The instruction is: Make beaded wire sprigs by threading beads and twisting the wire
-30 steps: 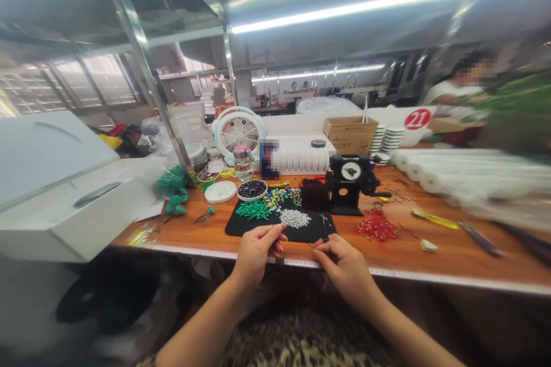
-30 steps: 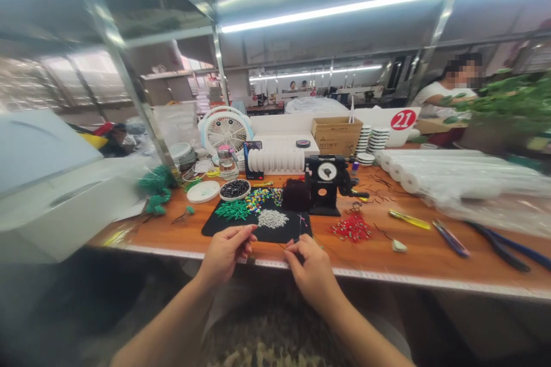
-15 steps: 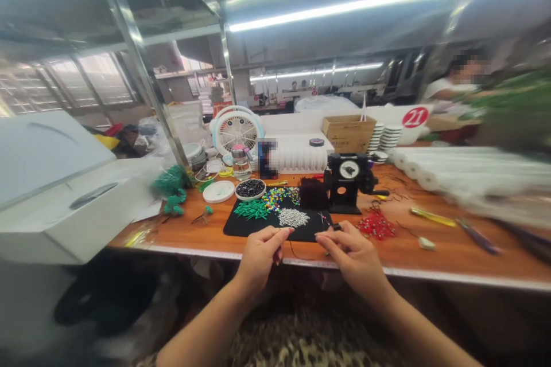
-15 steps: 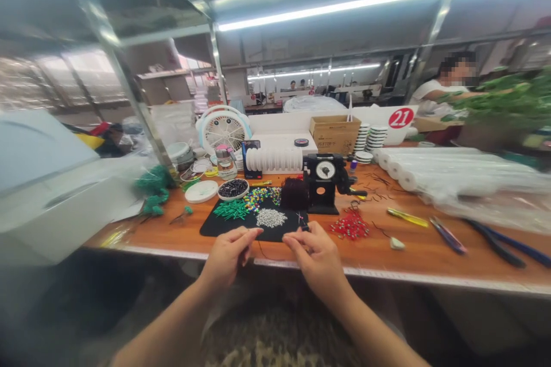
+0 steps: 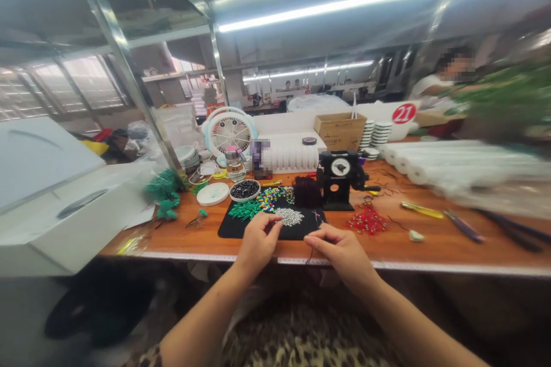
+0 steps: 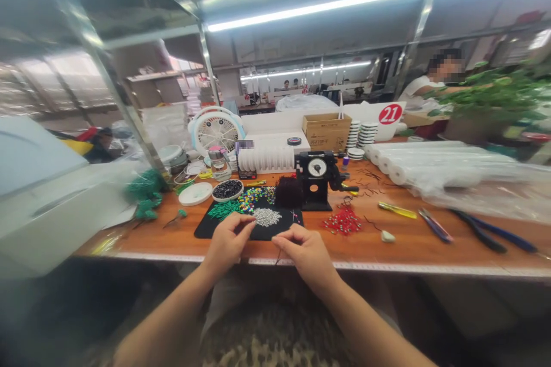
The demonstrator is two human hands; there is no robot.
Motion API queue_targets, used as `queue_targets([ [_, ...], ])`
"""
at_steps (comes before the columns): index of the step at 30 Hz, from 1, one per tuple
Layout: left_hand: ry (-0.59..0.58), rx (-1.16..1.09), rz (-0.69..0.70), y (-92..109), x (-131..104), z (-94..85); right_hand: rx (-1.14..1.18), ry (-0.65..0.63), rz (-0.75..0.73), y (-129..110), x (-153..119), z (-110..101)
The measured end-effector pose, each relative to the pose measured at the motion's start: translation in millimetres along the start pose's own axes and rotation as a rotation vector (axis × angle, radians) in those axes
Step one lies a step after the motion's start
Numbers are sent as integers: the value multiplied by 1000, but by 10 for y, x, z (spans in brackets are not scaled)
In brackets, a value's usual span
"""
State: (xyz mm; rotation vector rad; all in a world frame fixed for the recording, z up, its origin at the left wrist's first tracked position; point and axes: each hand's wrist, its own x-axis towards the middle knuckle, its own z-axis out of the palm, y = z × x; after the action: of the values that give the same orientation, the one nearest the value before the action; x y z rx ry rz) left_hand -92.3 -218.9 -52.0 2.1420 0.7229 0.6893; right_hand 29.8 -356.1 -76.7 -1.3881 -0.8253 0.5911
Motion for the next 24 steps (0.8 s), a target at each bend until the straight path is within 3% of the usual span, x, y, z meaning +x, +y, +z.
queue_targets([
  [1,-8,201,61,-64,69,-32,-68,40,-40,17,13,-17],
  [3,-43,344,71,-173,183,-61,-126,75,-71,54,31,-35],
  [8,-81,459,7,-222,327,-17,-139,64,-79,110,17,-33],
  [14,-132,522,-46,-145,394,-30,-153,47,-89,117,-7,-47],
  [24,-120,432,-35,-221,419,-42,-154,43,-96,89,-20,-33],
])
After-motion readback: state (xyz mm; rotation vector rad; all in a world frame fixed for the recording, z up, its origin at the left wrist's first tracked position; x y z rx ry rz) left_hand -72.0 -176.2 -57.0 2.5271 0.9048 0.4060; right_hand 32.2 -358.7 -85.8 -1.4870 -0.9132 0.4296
